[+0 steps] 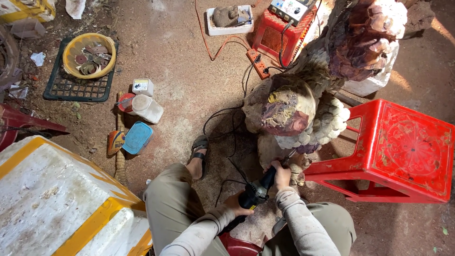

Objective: Carving details into a large wooden sculpture using a power rotary tool

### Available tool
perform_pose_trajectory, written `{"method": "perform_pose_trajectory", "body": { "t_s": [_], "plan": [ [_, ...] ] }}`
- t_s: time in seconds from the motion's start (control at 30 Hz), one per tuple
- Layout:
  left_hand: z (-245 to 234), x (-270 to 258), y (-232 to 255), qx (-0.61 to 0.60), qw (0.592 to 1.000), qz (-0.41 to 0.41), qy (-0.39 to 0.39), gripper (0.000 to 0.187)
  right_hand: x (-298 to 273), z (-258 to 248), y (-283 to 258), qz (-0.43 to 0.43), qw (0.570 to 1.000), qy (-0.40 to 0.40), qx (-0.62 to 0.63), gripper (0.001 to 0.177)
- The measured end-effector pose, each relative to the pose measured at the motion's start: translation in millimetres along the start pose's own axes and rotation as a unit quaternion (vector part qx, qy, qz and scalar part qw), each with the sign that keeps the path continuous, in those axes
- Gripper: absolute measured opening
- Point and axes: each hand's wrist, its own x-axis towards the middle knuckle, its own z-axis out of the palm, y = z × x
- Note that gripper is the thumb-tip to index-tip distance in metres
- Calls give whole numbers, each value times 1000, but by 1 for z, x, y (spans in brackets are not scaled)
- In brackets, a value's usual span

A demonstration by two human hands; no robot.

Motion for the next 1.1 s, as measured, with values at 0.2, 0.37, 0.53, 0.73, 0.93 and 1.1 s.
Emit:
{"method": "perform_pose_trajectory", "body": {
  "t_s": [0.2,0.37,0.53,0.73,0.93,1.1],
  "plan": [
    [1,4,-7,-14,1000,19,-2,82,-2,3,-1,8,1000,-5,3,19],
    [-3,0,-4,-13,1000,19,-20,83,7,-1,10,1,1000,-8,10,19],
    [0,3,-9,-25,999,31,-5,78,-3,6,-2,2,999,-35,27,17],
    [-3,3,-7,-18,999,32,-12,77,-2,7,1,-16,999,-38,13,18],
    [6,-2,-5,-42,999,19,16,80,-1,6,2,-9,999,-41,0,14],
    [22,-15,3,-63,998,-14,28,71,-1,16,-1,12,993,-114,30,9]
  ]
}}
